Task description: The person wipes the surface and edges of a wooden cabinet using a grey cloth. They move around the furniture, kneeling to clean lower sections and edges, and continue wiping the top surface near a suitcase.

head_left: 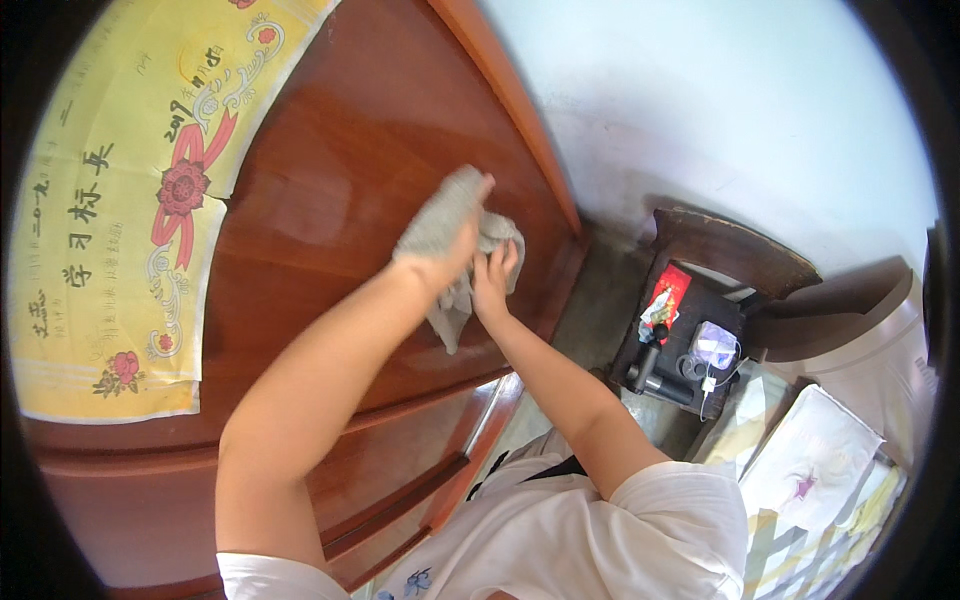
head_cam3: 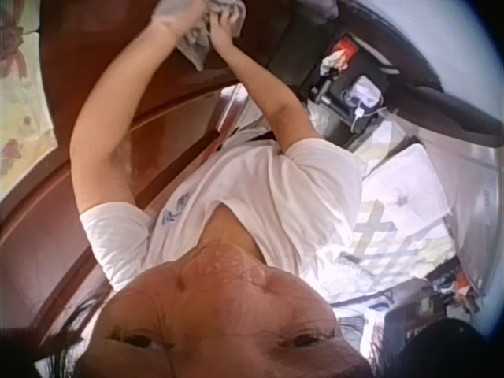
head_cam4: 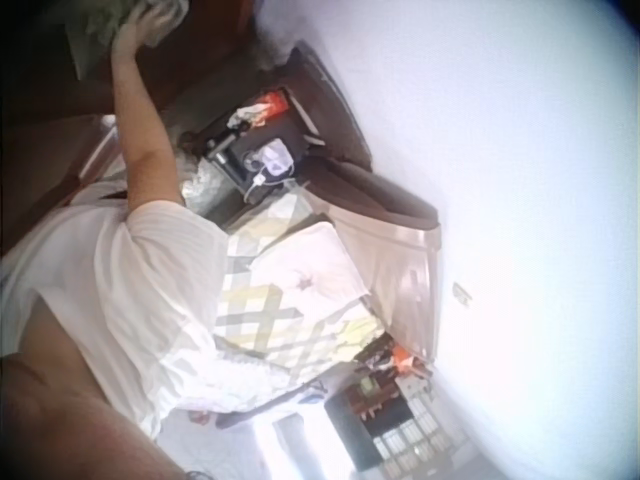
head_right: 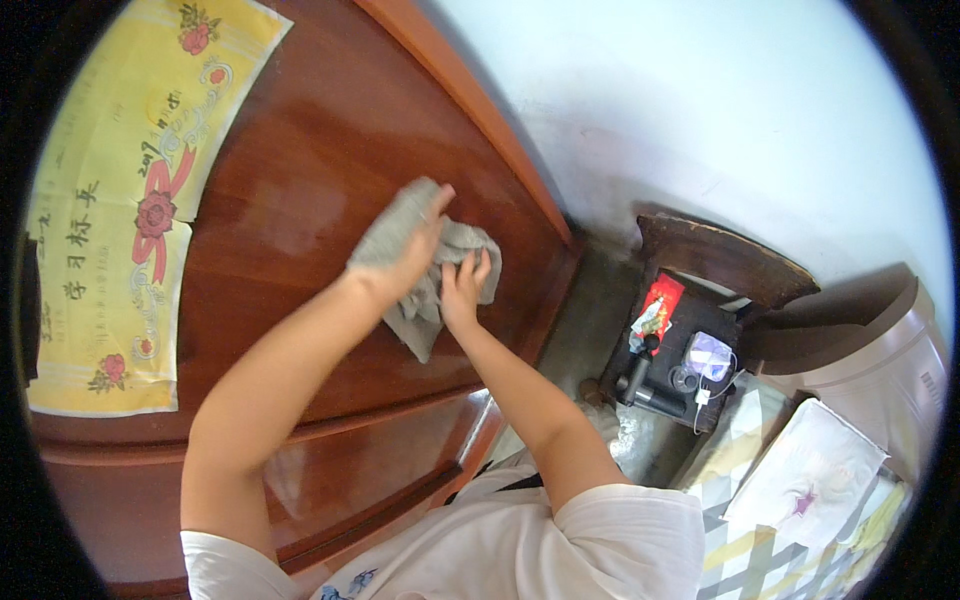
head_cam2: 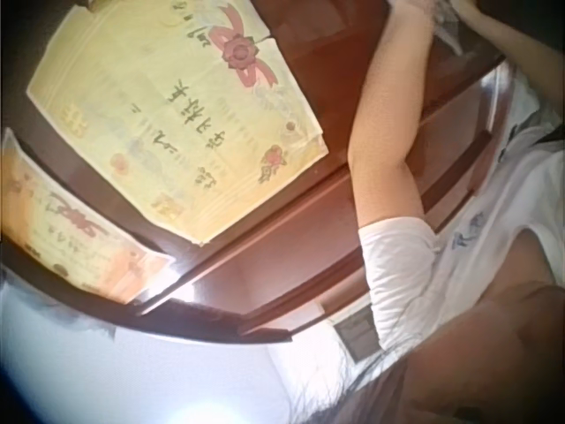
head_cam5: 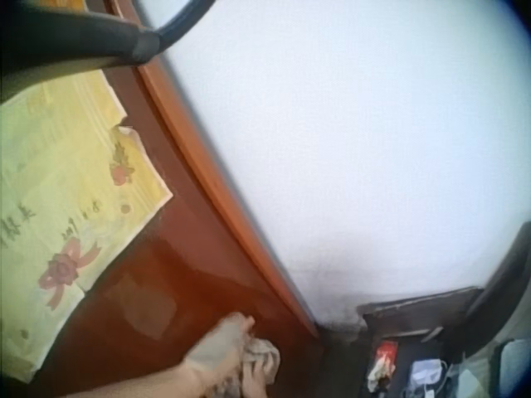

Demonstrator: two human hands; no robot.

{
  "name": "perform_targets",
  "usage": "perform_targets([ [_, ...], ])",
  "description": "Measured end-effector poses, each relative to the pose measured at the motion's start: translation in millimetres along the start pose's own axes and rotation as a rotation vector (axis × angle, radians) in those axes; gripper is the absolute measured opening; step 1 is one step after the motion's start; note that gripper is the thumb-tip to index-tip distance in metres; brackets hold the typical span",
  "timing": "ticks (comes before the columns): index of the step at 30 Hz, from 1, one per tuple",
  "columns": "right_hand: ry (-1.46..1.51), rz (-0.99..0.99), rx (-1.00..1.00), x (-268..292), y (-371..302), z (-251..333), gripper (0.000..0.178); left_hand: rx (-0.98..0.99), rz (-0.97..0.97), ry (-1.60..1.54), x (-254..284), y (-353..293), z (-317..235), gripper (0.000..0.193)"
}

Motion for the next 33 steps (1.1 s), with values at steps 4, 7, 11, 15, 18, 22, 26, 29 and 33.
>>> perform_targets([
  [4, -0.103, -0.049, 0.488, -11.3, 70.1, 68.8, 0.038, -0.104, -0.183, 0.566, 109.3, 38.9, 26.3, 0.052],
  [7, 0.045, -0.068, 0.468, -25.4, 88.6, 150.6, 0.040, 0.000, -0.453, 0.342, 130.8, 47.8, 61.3, 0.060],
  [11, -0.116, -0.287, 0.743, -33.9, 129.5, 168.6, 0.041, 0.019, -0.754, 0.410, 131.5, 77.8, 69.9, 0.059],
  [15, -0.244, -0.355, 0.718, -26.5, 153.4, 137.0, 0.044, -0.029, -0.803, 0.407, 126.2, 100.4, 42.4, 0.062],
  [18, -0.268, -0.320, 0.554, -15.1, 157.5, 103.1, 0.044, 0.023, -0.762, 0.277, 78.1, 123.9, 38.2, 0.062],
  [22, -0.295, -0.162, 0.310, 6.5, 172.0, 37.6, 0.053, -0.114, -0.504, 0.632, 17.3, 141.8, 27.1, 0.061],
  [26, -0.027, -0.170, 0.256, 45.4, 180.1, -84.0, 0.063, -0.205, 0.072, 0.819, -34.2, 178.7, -26.5, 0.066],
  [29, 0.026, 0.035, -0.210, 54.2, 135.1, -164.0, 0.067, -0.238, 0.270, 0.944, -95.6, 182.7, -53.3, 0.063],
  [33, -0.081, -0.009, -0.099, 39.5, 71.1, -317.5, 0.057, -0.327, 0.311, 0.987, -160.7, 197.5, -101.8, 0.063],
])
Point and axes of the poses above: each hand's wrist, its own y-axis towards the middle knuckle, its own x-axis out of the back of the hand, z = x × y, the point moved 3 cm from there along y, towards the middle knuckle, and after that the axes turned 5 degrees about x, right-handed, at the moved point
